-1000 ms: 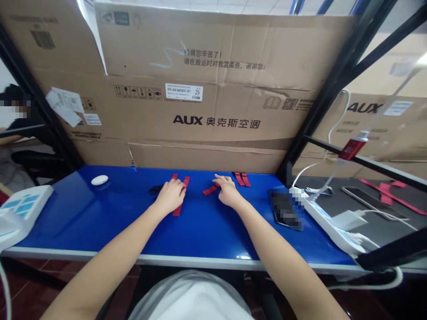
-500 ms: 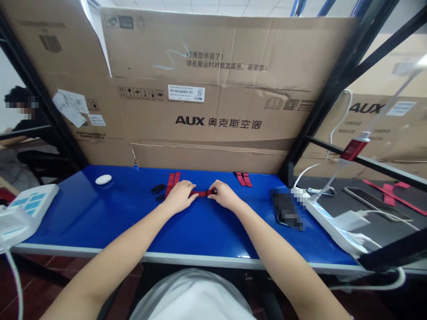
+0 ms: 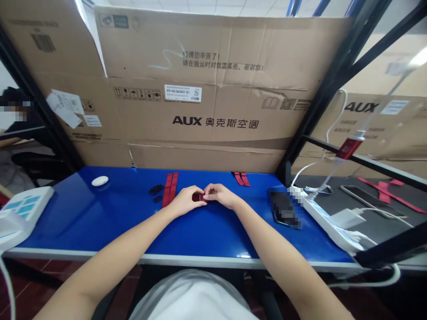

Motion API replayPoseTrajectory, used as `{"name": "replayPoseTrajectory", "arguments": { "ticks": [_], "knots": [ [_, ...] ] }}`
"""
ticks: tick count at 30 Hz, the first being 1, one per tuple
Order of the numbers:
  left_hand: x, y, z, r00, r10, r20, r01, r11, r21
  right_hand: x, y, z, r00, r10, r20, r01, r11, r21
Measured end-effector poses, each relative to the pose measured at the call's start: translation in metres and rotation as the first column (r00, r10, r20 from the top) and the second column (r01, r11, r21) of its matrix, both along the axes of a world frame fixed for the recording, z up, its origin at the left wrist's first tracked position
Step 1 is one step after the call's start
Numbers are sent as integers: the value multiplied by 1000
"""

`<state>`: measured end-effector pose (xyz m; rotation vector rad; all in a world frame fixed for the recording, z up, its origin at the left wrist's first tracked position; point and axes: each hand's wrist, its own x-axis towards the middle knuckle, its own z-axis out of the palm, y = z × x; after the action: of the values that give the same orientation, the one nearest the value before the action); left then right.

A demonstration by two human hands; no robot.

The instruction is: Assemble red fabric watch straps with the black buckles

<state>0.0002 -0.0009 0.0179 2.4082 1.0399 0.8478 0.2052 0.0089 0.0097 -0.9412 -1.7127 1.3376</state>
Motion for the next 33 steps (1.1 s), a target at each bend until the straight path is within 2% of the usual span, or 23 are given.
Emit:
{"name": "replayPoseTrajectory", "arguments": {
  "ticks": [5, 9, 17, 19, 22, 25, 29, 33],
  "knots": [
    [-1, -4, 7, 997, -44, -71, 53, 991, 123, 1, -1, 5, 995, 28, -92, -27, 1000, 13],
    [-2, -3, 8, 994, -41, -104, 60, 982, 181, 0, -3, 11, 994, -77, 82, 58, 974, 217],
    [-3, 0, 9, 993, -44, -110, 66, 976, 208, 7, -5, 23, 960, -76, 271, -34, 924, 381],
    [-4, 0, 10, 995, -36, -98, 53, 983, 177, 11, -8, 26, 978, -38, 203, -34, 939, 341],
    [-5, 0, 10, 999, -41, -18, 41, 999, 25, 13, -11, 28, 998, 14, -59, -2, 981, 194],
    [-1, -5, 10, 992, -65, 107, 77, 990, -115, 10, -11, 27, 966, -35, -255, 65, 992, 108],
    [7, -18, 14, 992, -86, 97, 101, 981, -165, 4, -11, 26, 945, -79, -316, 100, 994, 52],
    [7, -28, 19, 979, -127, 160, 173, 932, -319, 3, -11, 27, 912, -109, -394, 106, 994, -31]
  ]
}}
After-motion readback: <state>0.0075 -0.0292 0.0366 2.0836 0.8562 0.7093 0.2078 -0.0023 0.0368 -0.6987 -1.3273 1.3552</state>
